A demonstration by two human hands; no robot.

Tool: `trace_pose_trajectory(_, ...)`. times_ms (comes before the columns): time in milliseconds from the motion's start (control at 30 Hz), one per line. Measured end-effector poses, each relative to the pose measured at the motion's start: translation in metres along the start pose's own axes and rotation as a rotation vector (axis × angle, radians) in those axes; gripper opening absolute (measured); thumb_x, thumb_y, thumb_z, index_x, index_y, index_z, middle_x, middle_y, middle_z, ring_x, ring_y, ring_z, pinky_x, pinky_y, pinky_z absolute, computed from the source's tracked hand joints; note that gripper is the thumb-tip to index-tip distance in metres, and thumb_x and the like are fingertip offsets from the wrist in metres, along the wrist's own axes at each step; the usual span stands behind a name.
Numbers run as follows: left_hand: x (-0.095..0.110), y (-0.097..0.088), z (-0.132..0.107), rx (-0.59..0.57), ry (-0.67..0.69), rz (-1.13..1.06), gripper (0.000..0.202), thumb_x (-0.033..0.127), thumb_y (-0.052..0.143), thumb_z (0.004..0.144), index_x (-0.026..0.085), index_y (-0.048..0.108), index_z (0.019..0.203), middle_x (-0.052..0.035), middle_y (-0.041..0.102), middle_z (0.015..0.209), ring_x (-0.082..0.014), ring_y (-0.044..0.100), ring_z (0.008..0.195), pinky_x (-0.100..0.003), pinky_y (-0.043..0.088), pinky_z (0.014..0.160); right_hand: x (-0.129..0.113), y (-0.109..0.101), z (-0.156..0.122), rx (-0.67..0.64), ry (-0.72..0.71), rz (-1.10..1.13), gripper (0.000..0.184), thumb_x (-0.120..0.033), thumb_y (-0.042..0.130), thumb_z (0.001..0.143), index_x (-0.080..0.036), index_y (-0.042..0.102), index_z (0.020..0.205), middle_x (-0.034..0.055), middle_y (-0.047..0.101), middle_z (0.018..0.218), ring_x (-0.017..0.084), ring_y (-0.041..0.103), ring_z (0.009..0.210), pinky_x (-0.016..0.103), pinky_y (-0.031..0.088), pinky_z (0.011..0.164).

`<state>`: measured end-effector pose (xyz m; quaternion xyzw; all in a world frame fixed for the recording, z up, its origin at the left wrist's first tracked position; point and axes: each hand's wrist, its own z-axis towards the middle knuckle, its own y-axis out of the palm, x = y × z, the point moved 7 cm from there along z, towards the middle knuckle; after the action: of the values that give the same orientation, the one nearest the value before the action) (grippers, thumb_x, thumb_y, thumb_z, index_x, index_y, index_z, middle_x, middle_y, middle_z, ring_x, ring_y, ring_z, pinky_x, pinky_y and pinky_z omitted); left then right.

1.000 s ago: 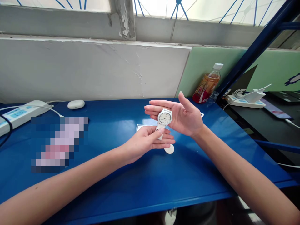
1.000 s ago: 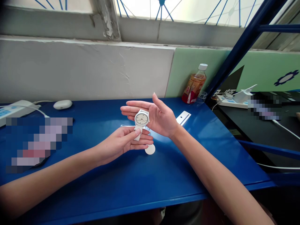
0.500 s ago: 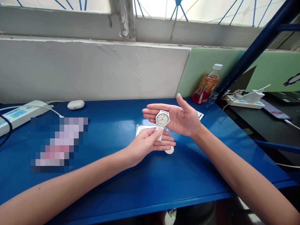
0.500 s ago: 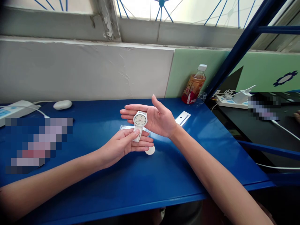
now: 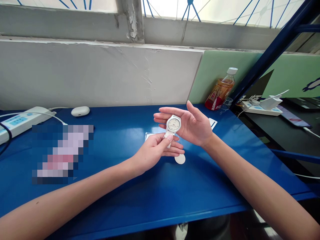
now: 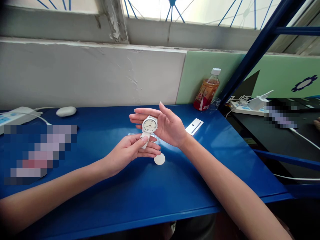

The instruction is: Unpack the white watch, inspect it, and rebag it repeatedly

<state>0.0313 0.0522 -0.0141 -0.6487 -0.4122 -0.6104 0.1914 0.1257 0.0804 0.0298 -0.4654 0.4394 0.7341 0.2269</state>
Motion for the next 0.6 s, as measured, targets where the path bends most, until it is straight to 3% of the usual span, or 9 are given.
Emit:
trace_pose_trajectory(133,0.007,-0.009,0.001,0.074,0.040,0.008,0.029,0.036,0.054,0.100,0.008,0.061,0.105,-0.0130,0.075,0.090,-0.0220,0.075,0.080,-0.034,0.059,0.078,-0.007,-0.010,0.000,0.146,-0.099,-0.158,0.049,-0.054,0.035,0.097,-0.025,0.068,0.118,0.0056,0.068,0.130,0.026,0.061,0.121,0.044,0.046,0.104)
trace_pose_trajectory(267,0.013,-0.019,0.004,0.138,0.066,-0.008,0.027,0.035,0.055,0.100,0.010,0.061,0.104,-0.0098,0.074,0.084,-0.0196,0.074,0.074,-0.035,0.059,0.078,-0.009,-0.020,0.001,0.258,-0.179,-0.285,0.041,-0.048,0.039,0.096,-0.025,0.068,0.114,0.0055,0.068,0.131,0.024,0.057,0.128,0.042,0.044,0.107)
trace_pose_trajectory(433,0.019,-0.032,0.009,0.211,0.121,0.036,0.026,0.036,0.064,0.095,0.011,0.064,0.103,-0.0094,0.074,0.089,-0.0202,0.074,0.081,-0.036,0.059,0.083,-0.007,-0.030,0.003,0.388,-0.251,-0.402,0.025,-0.039,0.054,0.092,-0.022,0.069,0.104,0.0068,0.071,0.122,0.023,0.063,0.117,0.040,0.049,0.101)
trace_pose_trajectory(600,0.028,-0.043,0.007,0.296,0.230,0.351,0.026,0.038,0.058,0.097,0.014,0.064,0.105,-0.0099,0.073,0.097,-0.0233,0.074,0.088,-0.035,0.059,0.080,-0.016,-0.021,-0.001,0.420,-0.318,-0.638,0.024,-0.035,0.060,0.091,-0.021,0.068,0.108,0.0073,0.071,0.117,0.022,0.065,0.111,0.037,0.051,0.094)
